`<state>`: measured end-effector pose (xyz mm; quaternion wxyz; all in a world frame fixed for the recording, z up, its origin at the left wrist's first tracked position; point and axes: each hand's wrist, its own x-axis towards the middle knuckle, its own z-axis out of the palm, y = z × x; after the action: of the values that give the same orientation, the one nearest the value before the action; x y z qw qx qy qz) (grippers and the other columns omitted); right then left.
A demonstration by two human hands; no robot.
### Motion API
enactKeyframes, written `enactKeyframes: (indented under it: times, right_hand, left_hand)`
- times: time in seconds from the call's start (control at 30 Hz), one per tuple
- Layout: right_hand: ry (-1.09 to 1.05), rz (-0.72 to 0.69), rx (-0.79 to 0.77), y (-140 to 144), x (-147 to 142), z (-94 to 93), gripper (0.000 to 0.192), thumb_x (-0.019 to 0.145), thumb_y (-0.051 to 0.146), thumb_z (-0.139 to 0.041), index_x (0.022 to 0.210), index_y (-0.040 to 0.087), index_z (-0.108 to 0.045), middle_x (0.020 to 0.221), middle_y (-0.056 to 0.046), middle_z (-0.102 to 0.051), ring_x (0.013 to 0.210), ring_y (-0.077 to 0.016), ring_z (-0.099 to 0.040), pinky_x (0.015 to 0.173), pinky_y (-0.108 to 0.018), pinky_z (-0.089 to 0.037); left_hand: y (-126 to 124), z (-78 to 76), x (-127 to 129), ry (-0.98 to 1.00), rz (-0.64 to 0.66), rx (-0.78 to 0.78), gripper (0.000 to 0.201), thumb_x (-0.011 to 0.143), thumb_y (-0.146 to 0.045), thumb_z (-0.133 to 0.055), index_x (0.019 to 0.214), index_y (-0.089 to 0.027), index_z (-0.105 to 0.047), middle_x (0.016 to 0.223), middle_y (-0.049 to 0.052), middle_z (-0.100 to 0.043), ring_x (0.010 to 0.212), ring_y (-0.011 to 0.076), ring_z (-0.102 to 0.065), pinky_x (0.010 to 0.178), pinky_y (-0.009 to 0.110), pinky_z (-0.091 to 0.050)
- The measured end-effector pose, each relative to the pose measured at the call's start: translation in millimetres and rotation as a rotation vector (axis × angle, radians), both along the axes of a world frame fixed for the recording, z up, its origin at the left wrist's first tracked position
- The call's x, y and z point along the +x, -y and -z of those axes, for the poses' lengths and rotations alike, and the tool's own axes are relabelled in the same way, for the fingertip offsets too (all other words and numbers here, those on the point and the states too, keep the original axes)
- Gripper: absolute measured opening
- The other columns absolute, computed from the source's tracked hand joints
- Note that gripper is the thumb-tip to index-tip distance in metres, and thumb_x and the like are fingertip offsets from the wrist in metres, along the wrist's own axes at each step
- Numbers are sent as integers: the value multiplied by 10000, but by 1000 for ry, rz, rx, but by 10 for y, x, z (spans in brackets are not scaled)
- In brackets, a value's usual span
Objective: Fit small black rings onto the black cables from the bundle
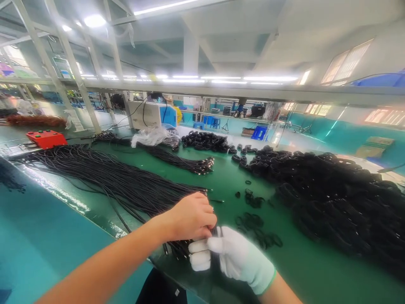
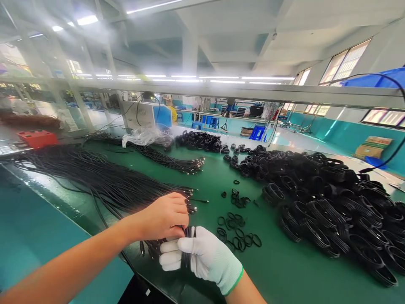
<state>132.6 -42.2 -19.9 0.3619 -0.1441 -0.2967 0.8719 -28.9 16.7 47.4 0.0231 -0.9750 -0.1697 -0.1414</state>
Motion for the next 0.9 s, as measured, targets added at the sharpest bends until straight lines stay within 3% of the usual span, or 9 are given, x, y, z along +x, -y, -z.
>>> enactKeyframes:
  times: [0.1, 0.17, 0.33, 0.47, 0.6, 0.73, 0.8, 0.9]
  right_hand:
    - [2, -10, -28, -5, 9, 6, 305, 718, 179, -707, 963, 32, -602, 746, -58, -568, 686, -141, -564, 751, -353, -442]
    - [19, -16, -25, -2, 28, 6, 323, 713, 196, -711, 964, 21, -607, 767, -91, -611, 688, -171, -607, 762, -392, -458]
    - [-6, -99, -33, 29, 78, 45, 353, 699, 270, -716, 936, 25, -623, 746, -117, -663, 724, -248, -668, 713, -449, -508]
    - [-54, -83, -64, 38, 77, 64, 348, 671, 245, -740, 935, 56, -615, 738, -92, -672, 709, -211, -663, 739, -445, -510]
    - [-9, -57, 18, 36, 72, 10, 343, 657, 245, -739, 918, 54, -624, 727, -110, -682, 698, -230, -663, 740, -469, -496]
    - [55, -68, 181, 39, 71, -104, 363, 671, 335, -702, 864, 30, -655, 640, -129, -666, 671, -238, -647, 713, -436, -488]
    - [108, -85, 236, 17, 68, -137, 409, 639, 396, -709, 813, 28, -671, 590, -106, -646, 579, -196, -612, 654, -359, -482]
    - [341, -68, 334, -65, 96, -135, 385, 525, 381, -796, 685, 51, -677, 493, -24, -584, 428, -95, -479, 492, -226, -388]
  left_hand:
    - [31, -15, 20, 55, -40, 1, 112, 838, -236, -579, 754, -207, -647, 938, 19, -643, 965, 186, -506, 908, 335, -328]
    - [49, -52, 18, 50, -60, -112, 167, 843, -175, -536, 718, -194, -646, 934, 32, -632, 919, 181, -516, 811, 302, -376]
    - [6, -70, -8, 33, -94, -723, 107, 804, -236, -579, 736, -177, -636, 705, -20, -587, 627, 100, -531, 589, 204, -410]
    - [73, 145, -5, 302, -270, -1262, 143, 779, -288, -575, 827, -154, -559, 576, -56, -481, 465, 74, -422, 418, 176, -319]
    - [273, 330, 28, 583, -313, -1283, 116, 826, -265, -508, 859, -159, -543, 658, -48, -476, 546, 73, -397, 490, 182, -329]
    - [417, 351, 58, 641, -272, -1349, 119, 829, -273, -528, 886, -168, -519, 751, -25, -526, 651, 94, -453, 591, 204, -372]
    - [448, 360, 73, 646, -260, -1405, 181, 799, -301, -588, 890, -177, -493, 737, -31, -522, 652, 98, -462, 595, 207, -377]
    - [459, 418, 91, 717, -304, -1299, 273, 757, -406, -640, 811, -187, -488, 699, -38, -488, 638, 104, -460, 579, 207, -387]
